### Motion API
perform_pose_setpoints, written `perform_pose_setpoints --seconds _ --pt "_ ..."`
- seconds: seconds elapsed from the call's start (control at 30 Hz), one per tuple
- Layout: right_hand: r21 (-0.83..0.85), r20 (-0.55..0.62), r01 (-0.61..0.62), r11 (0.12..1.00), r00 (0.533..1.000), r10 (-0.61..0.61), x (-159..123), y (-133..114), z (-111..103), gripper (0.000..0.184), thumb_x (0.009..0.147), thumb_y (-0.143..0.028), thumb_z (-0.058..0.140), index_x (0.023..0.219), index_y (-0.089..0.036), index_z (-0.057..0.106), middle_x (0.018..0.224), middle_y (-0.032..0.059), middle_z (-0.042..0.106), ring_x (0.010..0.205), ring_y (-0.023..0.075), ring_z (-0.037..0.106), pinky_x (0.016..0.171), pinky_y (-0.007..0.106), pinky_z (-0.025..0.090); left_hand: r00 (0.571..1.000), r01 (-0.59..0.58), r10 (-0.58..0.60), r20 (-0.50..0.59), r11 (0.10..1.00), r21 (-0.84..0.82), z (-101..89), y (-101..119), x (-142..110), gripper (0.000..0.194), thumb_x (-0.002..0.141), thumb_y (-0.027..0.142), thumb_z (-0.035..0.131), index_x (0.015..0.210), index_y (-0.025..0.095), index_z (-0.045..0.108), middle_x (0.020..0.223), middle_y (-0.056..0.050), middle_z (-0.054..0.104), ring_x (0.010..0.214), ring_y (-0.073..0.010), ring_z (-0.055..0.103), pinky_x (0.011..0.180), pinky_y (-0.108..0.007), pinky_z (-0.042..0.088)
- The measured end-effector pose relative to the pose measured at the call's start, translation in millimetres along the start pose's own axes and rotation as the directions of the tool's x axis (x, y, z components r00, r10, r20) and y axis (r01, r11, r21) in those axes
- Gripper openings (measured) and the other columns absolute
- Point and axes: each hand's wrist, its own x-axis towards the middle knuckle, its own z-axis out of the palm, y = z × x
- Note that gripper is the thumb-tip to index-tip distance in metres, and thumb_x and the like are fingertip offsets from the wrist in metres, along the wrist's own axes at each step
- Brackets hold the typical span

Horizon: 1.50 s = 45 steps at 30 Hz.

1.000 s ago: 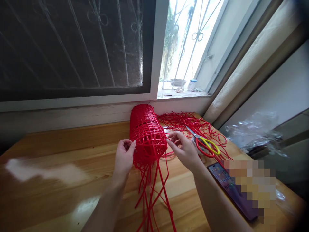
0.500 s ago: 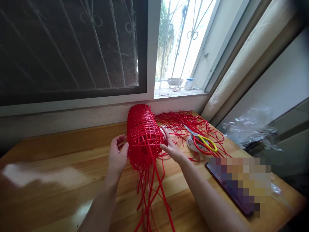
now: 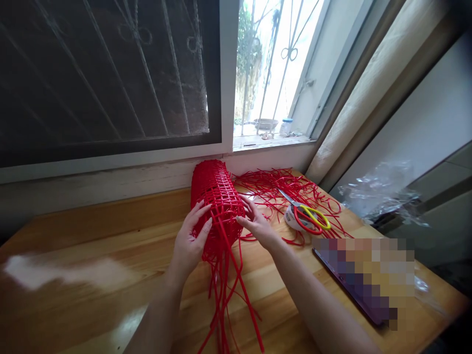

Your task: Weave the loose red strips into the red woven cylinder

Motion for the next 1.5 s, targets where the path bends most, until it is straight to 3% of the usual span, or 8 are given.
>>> perform_pose_setpoints --seconds 0.13,0.27,0.37,0.53,0.8,1.1,1.23,1.5 --pt "-0.037 0.028 -0.015 0.999 0.999 0.016 0 -2 0 0.072 0.07 -0.041 0.069 0.133 -0.031 0.034 0.134 0.0078 0.046 0.119 0.0206 0.048 0.099 0.039 0.043 0.999 -0.044 0.045 -0.02 0.996 0.073 -5.8 5 2 0.034 0.084 0.029 0.051 0.117 0.026 0.058 0.132 -0.005 0.051 0.125 -0.0195 0.043 0.108 -0.037 0.029" --pt "-0.082 0.053 0.0 0.997 0.999 0.004 1 -6 -7 0.057 0.078 -0.046 0.06 0.129 -0.028 0.041 0.137 0.0069 0.044 0.125 0.0192 0.043 0.103 0.038 0.038 0.992 -0.045 0.033 0.118 0.994 0.101 -23.2 9 5 0.035 0.085 0.031 0.051 0.119 0.026 0.056 0.134 -0.005 0.05 0.126 -0.0193 0.042 0.108 -0.037 0.029" --pt "-0.164 0.084 0.04 0.986 0.996 -0.026 5 -11 -17 0.054 0.075 -0.038 0.065 0.126 -0.03 0.047 0.14 0.0037 0.04 0.127 0.0192 0.04 0.103 0.036 0.039 0.977 -0.04 0.019 0.212 0.995 0.093 -36.8 7 8 0.036 0.086 0.032 0.049 0.12 0.026 0.056 0.135 -0.005 0.049 0.127 -0.0194 0.041 0.108 -0.037 0.03" --pt "-0.285 0.193 0.079 0.955 0.981 -0.023 10 -30 -33 0.045 0.073 -0.035 0.068 0.116 -0.026 0.058 0.125 0.0043 0.055 0.112 0.0204 0.055 0.094 0.038 0.048 0.967 -0.071 0.034 0.252 0.988 0.139 -47.0 6 18 0.038 0.084 0.034 0.052 0.121 0.027 0.055 0.136 -0.005 0.048 0.127 -0.0206 0.041 0.108 -0.039 0.03" --pt "-0.673 0.297 0.248 0.697 0.954 -0.053 17 -61 -32 0.039 0.073 -0.032 0.068 0.111 -0.031 0.062 0.109 0.0001 0.065 0.103 0.0197 0.06 0.09 0.037 0.05 0.897 -0.13 0.003 0.442 0.958 0.257 -54.6 23 44 0.055 0.075 0.037 0.062 0.128 0.034 0.047 0.144 -0.001 0.037 0.131 -0.0248 0.036 0.108 -0.044 0.028" --pt "-0.786 0.326 0.346 0.512 0.936 -0.131 15 -63 -22 0.038 0.075 -0.023 0.065 0.112 -0.028 0.061 0.103 0.0014 0.068 0.089 0.0178 0.064 0.079 0.032 0.049 0.921 -0.125 -0.006 0.389 0.942 0.312 -40.6 20 33 0.054 0.078 0.035 0.057 0.13 0.028 0.046 0.141 -0.003 0.042 0.13 -0.0231 0.037 0.109 -0.042 0.026" --pt "-0.779 0.312 0.332 0.532 0.941 -0.131 15 -60 -19 0.032 0.079 -0.023 0.059 0.111 -0.027 0.061 0.103 0.0017 0.068 0.083 0.0159 0.065 0.075 0.029 0.05 0.939 -0.087 -0.012 0.344 0.959 0.271 -39.2 17 30 0.048 0.08 0.035 0.055 0.126 0.027 0.05 0.136 -0.003 0.047 0.128 -0.022 0.04 0.108 -0.042 0.028" --pt "-0.768 0.257 0.306 0.563 0.952 -0.166 16 -53 -18 0.027 0.079 -0.024 0.06 0.106 -0.025 0.063 0.1 0.0019 0.068 0.078 0.0142 0.064 0.072 0.028 0.051 0.973 0.11 -0.123 0.196 0.991 0.076 -31.4 14 29 0.038 0.074 0.029 0.062 0.112 0.026 0.063 0.124 -0.004 0.059 0.12 -0.0242 0.051 0.107 -0.045 0.032"
